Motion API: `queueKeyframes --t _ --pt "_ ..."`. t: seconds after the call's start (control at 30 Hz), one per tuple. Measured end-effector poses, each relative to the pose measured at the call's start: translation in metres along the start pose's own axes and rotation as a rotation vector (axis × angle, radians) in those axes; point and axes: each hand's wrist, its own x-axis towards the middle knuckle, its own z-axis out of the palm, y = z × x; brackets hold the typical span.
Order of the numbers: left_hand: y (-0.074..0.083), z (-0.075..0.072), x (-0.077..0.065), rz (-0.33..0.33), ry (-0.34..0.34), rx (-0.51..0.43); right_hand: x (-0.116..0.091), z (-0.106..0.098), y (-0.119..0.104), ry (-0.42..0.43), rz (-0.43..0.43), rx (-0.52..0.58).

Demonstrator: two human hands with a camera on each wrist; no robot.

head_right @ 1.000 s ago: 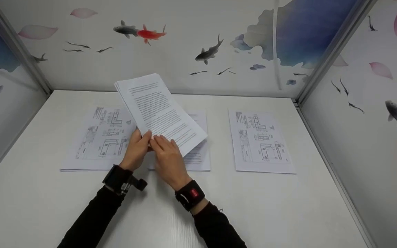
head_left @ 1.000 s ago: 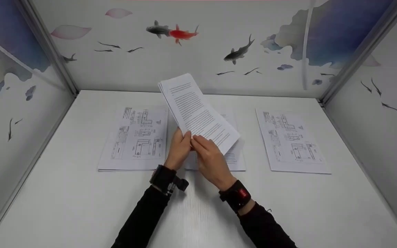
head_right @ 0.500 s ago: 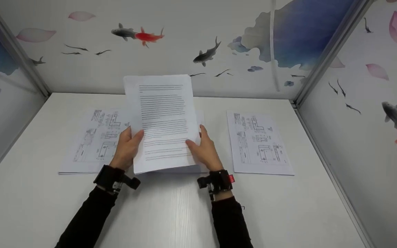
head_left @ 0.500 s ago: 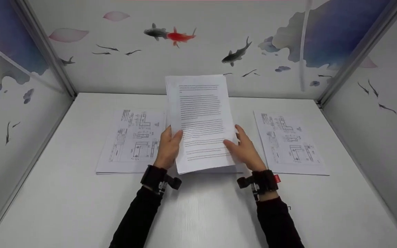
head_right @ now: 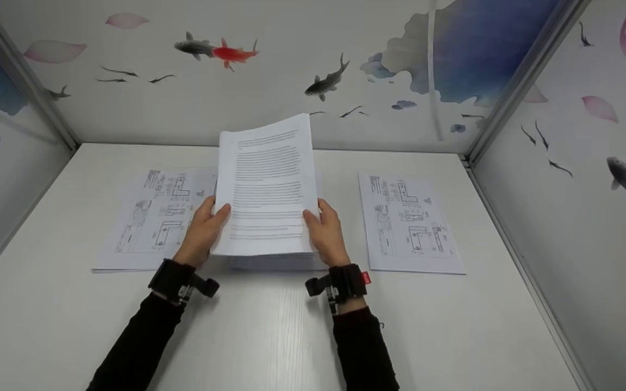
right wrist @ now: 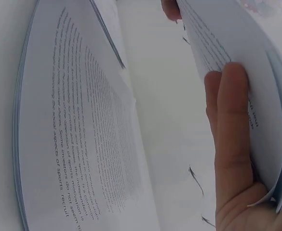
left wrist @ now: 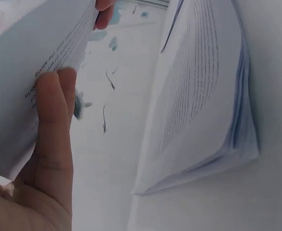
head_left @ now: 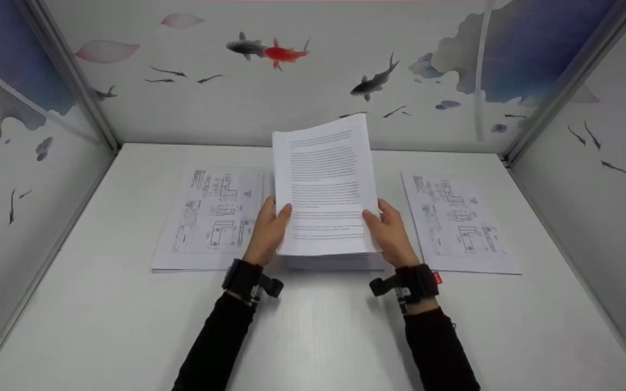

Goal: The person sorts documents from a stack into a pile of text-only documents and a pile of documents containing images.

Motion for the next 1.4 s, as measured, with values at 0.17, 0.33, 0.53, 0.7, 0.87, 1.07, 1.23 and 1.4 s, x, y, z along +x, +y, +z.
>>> queueKeyframes --t 0.17,0.33,0.53,0.7,0.87,1.07,1.23,1.4 --pt "0.002 -0.011 -0.004 -0.081 -0.131 0.123 0.002 -0.006 -0.001 0.076 -0.016 0.030" --pt "0.001 -0.018 -0.004 -0.078 -0.175 0.095 0.005 -0.010 -0.001 0.040 0.007 0.011" --pt "-0.006 -0.017 -0.005 -0.140 -0.168 0.095 0.006 -0.015 0.004 -0.018 0.098 -0.198" --pt "-0.012 -0.014 -0.006 -0.158 -0.179 0.236 0.010 -0.018 0.011 -0.021 0.154 -0.319" --pt "-0.017 -0.009 -0.007 -0.114 -0.173 0.406 0.013 -0.019 0.018 -0.021 0.162 -0.354" --pt "-0.019 -0.004 -0.009 -0.074 -0.174 0.532 0.015 -0.022 0.024 -0.002 0.193 -0.430" --pt "-0.019 0.000 -0.011 -0.062 -0.187 0.641 0.014 -0.026 0.027 -0.022 0.229 -0.434" --pt "-0.021 0.002 -0.012 -0.043 -0.161 0.719 0.011 -0.030 0.027 -0.043 0.210 -0.530"
